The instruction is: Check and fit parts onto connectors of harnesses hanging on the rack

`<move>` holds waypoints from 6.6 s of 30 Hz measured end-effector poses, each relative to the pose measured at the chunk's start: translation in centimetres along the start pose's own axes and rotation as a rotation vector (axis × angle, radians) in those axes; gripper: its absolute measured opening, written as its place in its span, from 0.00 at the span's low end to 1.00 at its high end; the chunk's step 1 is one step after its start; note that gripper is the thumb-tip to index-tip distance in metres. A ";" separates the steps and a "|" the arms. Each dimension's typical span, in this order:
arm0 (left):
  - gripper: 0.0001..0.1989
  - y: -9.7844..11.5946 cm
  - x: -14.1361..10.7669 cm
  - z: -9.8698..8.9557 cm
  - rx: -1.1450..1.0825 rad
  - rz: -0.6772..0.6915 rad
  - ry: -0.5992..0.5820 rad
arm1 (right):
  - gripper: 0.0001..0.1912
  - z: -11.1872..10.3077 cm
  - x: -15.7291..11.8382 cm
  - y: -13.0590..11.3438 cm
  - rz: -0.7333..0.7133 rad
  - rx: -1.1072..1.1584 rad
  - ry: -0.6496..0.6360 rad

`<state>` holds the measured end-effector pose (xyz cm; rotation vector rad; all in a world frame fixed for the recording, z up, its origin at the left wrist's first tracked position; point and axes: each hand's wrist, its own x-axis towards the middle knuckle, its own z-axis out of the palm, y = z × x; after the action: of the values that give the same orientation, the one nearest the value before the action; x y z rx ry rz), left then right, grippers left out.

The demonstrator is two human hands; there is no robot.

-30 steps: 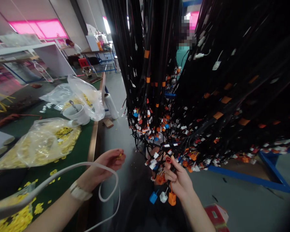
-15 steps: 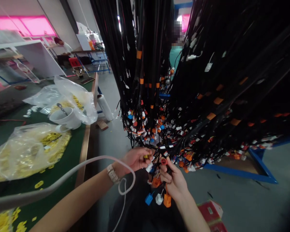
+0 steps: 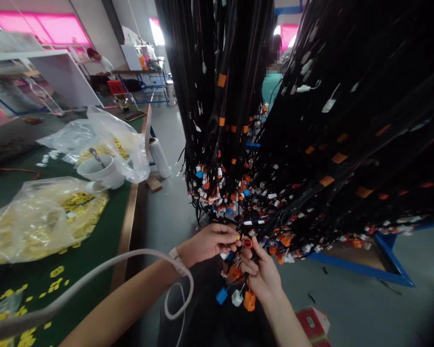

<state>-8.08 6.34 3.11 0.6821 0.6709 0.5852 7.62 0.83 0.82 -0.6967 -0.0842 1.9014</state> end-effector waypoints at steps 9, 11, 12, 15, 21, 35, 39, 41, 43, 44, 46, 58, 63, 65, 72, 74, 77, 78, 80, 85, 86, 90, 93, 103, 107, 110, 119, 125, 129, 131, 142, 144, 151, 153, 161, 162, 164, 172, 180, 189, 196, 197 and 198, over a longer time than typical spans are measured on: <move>0.12 -0.5 0.0 1.0 -0.040 0.036 0.021 | 0.14 -0.1 0.2 0.0 -0.001 0.000 -0.010; 0.11 -0.7 -0.1 1.0 -0.016 0.053 0.005 | 0.14 0.0 0.2 0.1 -0.014 -0.007 0.003; 0.12 -0.7 -0.1 1.0 0.003 0.060 -0.002 | 0.14 0.0 0.2 0.1 -0.020 -0.011 0.009; 0.16 -0.9 0.0 0.9 0.060 0.070 0.000 | 0.14 0.0 0.3 0.1 -0.029 -0.023 0.015; 0.14 -1.2 -0.2 1.1 0.068 0.094 0.081 | 0.13 0.1 0.2 0.2 -0.026 -0.016 0.003; 0.15 -1.2 -0.4 1.9 0.213 0.172 0.205 | 0.13 0.4 0.0 0.3 -0.011 0.005 0.021; 0.12 -0.8 -0.8 2.5 0.542 0.284 0.284 | 0.13 0.5 -0.1 0.5 -0.013 0.001 0.048; 0.10 -0.6 -1.0 2.8 0.730 0.346 0.316 | 0.14 0.6 -0.2 0.7 -0.022 0.007 0.061; 0.08 -0.4 -1.2 3.0 0.853 0.395 0.328 | 0.14 0.6 -0.3 0.8 -0.029 0.012 0.071; 0.08 -0.4 -1.3 3.1 0.892 0.413 0.333 | 0.14 0.7 -0.3 0.8 -0.032 0.012 0.076; 0.07 -0.5 -1.4 3.2 0.947 0.437 0.346 | 0.13 0.7 -0.3 0.9 -0.033 0.008 0.084; 0.06 -0.3 -1.5 3.3 1.057 0.442 0.366 | 0.14 1.0 -0.4 1.1 -0.081 -0.019 0.118; 0.05 -0.2 -1.6 3.3 1.080 0.446 0.352 | 0.14 1.0 -0.4 1.1 -0.083 -0.032 0.129; 0.05 -0.2 -1.6 3.2 1.083 0.463 0.344 | 0.14 1.0 -0.5 1.1 -0.089 -0.042 0.130; 0.04 -0.1 -1.6 3.1 1.113 0.483 0.327 | 0.16 0.9 -0.6 1.1 -0.091 -0.044 0.111; 0.05 -0.1 -1.7 3.1 1.118 0.487 0.327 | 0.16 0.9 -0.6 1.1 -0.089 -0.045 0.109; 0.04 -0.1 -1.7 3.1 1.124 0.499 0.326 | 0.15 0.9 -0.6 1.1 -0.089 -0.049 0.108; 0.04 -0.2 -1.8 3.1 1.126 0.501 0.328 | 0.15 0.9 -0.6 1.1 -0.090 -0.050 0.107; 0.04 -0.2 -1.8 3.2 1.131 0.502 0.331 | 0.15 0.9 -0.6 1.2 -0.090 -0.052 0.103; 0.05 0.0 -1.8 3.2 1.144 0.477 0.318 | 0.15 1.0 -0.7 1.1 -0.092 -0.070 0.111; 0.05 0.0 -1.9 3.2 1.144 0.466 0.319 | 0.16 1.1 -0.7 1.1 -0.095 -0.079 0.117; 0.06 0.1 -2.0 3.2 1.130 0.431 0.315 | 0.16 1.2 -0.7 1.1 -0.117 -0.129 0.131; 0.06 0.2 -2.0 3.1 1.102 0.412 0.306 | 0.17 1.3 -0.7 1.2 -0.142 -0.161 0.145; 0.06 0.3 -1.9 2.7 0.767 0.303 0.210 | 0.15 1.1 -1.0 1.2 -0.134 -0.179 0.107; 0.13 0.1 -1.8 2.7 0.461 0.156 0.142 | 0.14 1.1 -1.1 1.2 -0.134 -0.162 0.092; 0.16 -0.2 -1.9 2.7 0.424 0.085 0.077 | 0.14 1.1 -1.2 1.1 -0.141 -0.181 0.075; 0.17 -1.0 -1.9 2.6 0.385 0.144 0.050 | 0.12 1.4 -1.5 1.3 -0.201 -0.283 0.059; 0.18 -1.1 -1.7 3.0 0.367 0.197 0.020 | 0.12 1.2 -1.3 1.4 -0.217 -0.320 0.066; 0.19 -1.7 -1.6 3.0 0.362 0.197 -0.019 | 0.14 1.4 -1.4 1.4 -0.231 -0.325 0.081; 0.20 -1.9 -1.6 3.0 0.388 0.193 0.007 | 0.15 1.4 -1.4 1.5 -0.239 -0.331 0.085; 0.21 -0.6 -1.7 2.4 0.400 0.114 0.056 | 0.19 1.6 -1.5 1.2 -0.230 -0.312 0.089; 0.23 -0.2 -1.6 1.9 0.416 0.093 0.111 | 0.20 1.6 -1.7 1.2 -0.230 -0.296 0.081; 0.23 0.7 -1.4 -0.1 0.930 0.183 0.232 | 0.16 1.5 -2.0 1.3 -0.251 -0.288 0.151; 0.21 0.6 -1.6 -0.3 1.066 0.229 0.081 | 0.14 1.6 -2.0 1.3 -0.264 -0.256 0.174; 0.11 -1.4 -1.4 -0.4 1.156 0.026 -0.657 | 0.12 2.3 -2.2 0.3 -0.125 -0.009 0.210; 0.11 -1.3 -1.3 -0.4 1.117 -0.004 -0.684 | 0.11 2.3 -2.2 0.2 -0.107 0.010 0.203; 0.12 -0.6 -1.4 -0.5 0.995 -0.049 -0.674 | 0.10 2.2 -2.2 0.1 -0.082 0.016 0.188; 0.16 1.3 -2.4 0.2 0.184 -0.253 -0.175 | 0.15 0.8 -2.0 0.6 -0.147 -0.321 0.295; 0.15 -0.5 -1.1 0.3 -0.114 -0.189 -0.038 | 0.20 1.1 -2.0 1.6 -0.147 -0.521 0.129; 0.07 -0.8 -1.0 1.4 -0.104 -0.208 0.096 | 0.23 1.2 -1.6 2.2 -0.261 -0.582 0.131; 0.12 -1.2 -1.1 1.4 -0.039 -0.223 0.061 | 0.19 0.4 -1.5 1.7 -0.293 -0.763 0.104; 0.13 -1.2 -1.1 1.3 -0.019 -0.207 0.073 | 0.18 0.4 -1.5 1.7 -0.294 -0.762 0.097; 0.12 -1.2 -1.1 1.2 0.007 -0.185 0.085 | 0.17 0.4 -1.5 1.7 -0.298 -0.755 0.095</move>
<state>-7.66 4.37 3.36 0.5971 0.8063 0.4428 6.43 -1.08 1.15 -1.1960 -0.8292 1.5208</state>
